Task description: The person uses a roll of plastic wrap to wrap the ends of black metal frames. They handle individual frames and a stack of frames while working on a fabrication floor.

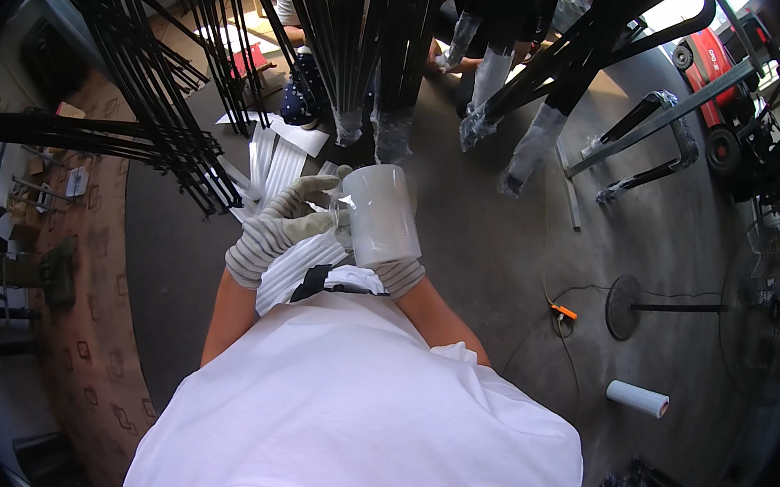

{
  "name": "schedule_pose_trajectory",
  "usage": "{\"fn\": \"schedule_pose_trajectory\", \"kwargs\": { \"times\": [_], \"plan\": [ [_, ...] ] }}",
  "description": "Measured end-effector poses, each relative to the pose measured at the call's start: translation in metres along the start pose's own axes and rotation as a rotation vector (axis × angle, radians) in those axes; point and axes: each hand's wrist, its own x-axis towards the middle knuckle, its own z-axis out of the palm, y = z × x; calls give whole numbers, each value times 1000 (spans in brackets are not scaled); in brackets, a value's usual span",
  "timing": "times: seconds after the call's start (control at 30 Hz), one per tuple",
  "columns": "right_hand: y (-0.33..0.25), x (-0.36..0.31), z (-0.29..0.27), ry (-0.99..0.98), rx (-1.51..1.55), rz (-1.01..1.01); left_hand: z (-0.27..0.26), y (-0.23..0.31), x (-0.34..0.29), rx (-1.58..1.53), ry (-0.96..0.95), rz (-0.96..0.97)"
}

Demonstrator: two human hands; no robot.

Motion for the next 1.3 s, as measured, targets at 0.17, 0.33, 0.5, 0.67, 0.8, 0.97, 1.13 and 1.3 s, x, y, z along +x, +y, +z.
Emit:
{"fn": "schedule_pose_trajectory", "kwargs": {
  "times": [0.17,0.33,0.5,0.67,0.8,0.97,1.13,1.3],
  "plan": [
    [3,1,3,65,83,30,-5,4,-1,-57,-2,-27],
    [-2,6,-11,-84,147,138,-16,1,0,1,80,-38],
    [-7,9,-18,-122,191,244,-20,1,-1,-6,131,-6],
    [-2,12,-15,-154,136,267,-23,7,-4,11,319,-66],
    [1,15,-12,-200,190,290,-28,13,-6,-19,412,-61],
    [2,16,-11,-155,134,284,-35,8,-6,-20,382,-32],
    [-1,7,-12,-51,56,261,-36,6,-2,11,255,-19],
    [10,6,7,-93,-542,120,-36,-4,3,-86,144,101]
  ]
}}
